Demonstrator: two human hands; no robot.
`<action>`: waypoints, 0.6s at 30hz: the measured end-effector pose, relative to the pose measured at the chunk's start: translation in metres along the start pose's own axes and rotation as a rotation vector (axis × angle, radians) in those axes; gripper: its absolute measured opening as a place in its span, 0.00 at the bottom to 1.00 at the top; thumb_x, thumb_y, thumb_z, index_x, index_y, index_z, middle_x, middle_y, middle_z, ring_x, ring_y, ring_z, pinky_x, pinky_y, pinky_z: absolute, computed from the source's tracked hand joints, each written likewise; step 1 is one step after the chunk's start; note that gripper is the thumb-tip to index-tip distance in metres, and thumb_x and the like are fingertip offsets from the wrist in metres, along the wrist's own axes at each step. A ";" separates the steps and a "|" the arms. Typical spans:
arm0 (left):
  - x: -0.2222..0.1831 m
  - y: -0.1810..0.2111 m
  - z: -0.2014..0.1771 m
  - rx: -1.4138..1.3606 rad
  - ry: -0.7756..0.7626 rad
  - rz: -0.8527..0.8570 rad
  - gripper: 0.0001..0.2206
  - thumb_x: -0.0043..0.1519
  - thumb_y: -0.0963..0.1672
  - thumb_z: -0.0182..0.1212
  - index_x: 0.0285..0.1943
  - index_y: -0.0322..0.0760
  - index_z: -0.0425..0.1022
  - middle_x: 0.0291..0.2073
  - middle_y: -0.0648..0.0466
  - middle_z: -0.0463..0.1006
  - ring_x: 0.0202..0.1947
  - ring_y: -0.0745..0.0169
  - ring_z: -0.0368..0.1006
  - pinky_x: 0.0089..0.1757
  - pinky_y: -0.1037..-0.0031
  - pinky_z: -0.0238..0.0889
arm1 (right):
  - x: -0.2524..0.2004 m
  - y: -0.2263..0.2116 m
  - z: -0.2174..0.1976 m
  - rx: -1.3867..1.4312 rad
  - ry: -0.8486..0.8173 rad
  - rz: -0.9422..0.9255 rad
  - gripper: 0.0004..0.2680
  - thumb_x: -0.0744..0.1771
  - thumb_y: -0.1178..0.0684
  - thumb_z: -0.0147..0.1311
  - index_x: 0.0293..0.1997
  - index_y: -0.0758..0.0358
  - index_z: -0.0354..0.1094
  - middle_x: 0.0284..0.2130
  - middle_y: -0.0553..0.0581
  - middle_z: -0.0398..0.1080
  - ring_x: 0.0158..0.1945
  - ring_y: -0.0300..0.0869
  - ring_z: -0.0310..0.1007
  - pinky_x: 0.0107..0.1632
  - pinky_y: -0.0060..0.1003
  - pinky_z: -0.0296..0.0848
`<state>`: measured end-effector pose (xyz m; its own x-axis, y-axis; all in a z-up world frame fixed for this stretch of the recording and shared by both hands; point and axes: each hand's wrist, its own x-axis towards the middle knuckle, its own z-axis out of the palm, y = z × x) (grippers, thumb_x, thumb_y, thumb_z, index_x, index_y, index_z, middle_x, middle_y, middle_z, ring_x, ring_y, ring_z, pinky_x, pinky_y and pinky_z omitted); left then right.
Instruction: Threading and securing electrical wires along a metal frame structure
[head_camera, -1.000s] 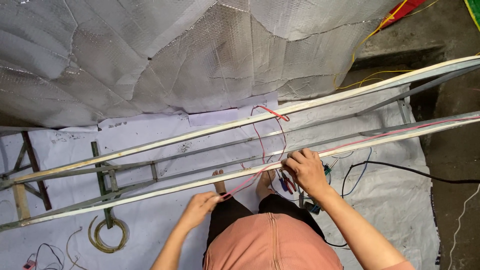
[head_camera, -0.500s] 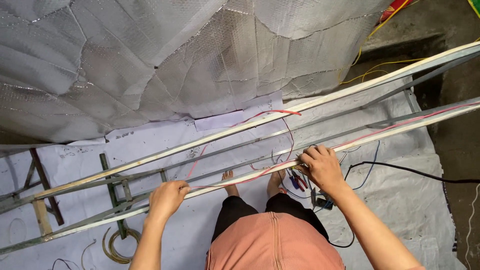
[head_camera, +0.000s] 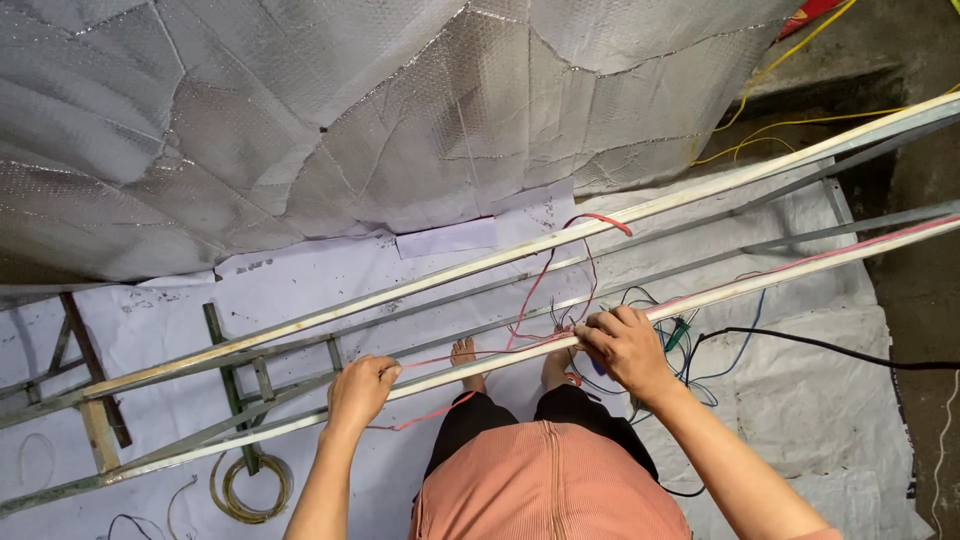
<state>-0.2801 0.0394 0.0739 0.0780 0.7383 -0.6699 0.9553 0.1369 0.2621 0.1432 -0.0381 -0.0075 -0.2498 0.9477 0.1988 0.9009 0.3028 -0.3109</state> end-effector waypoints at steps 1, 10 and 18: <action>0.001 -0.003 0.003 0.000 -0.001 0.000 0.13 0.65 0.48 0.58 0.51 0.43 0.85 0.40 0.47 0.85 0.47 0.43 0.81 0.47 0.56 0.73 | 0.001 -0.001 0.000 0.000 -0.001 0.000 0.06 0.67 0.41 0.57 0.40 0.43 0.73 0.38 0.43 0.70 0.43 0.40 0.67 0.49 0.37 0.65; 0.007 0.005 0.030 -0.181 0.103 0.015 0.12 0.66 0.45 0.55 0.52 0.47 0.84 0.41 0.48 0.83 0.46 0.40 0.79 0.49 0.54 0.72 | -0.003 -0.008 0.005 0.046 0.112 0.003 0.06 0.69 0.42 0.54 0.36 0.42 0.75 0.34 0.43 0.73 0.40 0.41 0.71 0.45 0.34 0.70; 0.029 0.060 0.092 -0.194 0.316 0.395 0.08 0.63 0.50 0.62 0.48 0.55 0.82 0.40 0.60 0.78 0.40 0.47 0.80 0.41 0.57 0.75 | 0.004 -0.012 0.010 -0.001 0.038 0.000 0.06 0.64 0.42 0.62 0.38 0.44 0.73 0.34 0.43 0.71 0.41 0.41 0.69 0.44 0.38 0.66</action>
<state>-0.1945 0.0083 0.0065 0.3027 0.9168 -0.2605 0.7978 -0.0942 0.5955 0.1280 -0.0374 -0.0126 -0.2362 0.9431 0.2339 0.9012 0.3026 -0.3102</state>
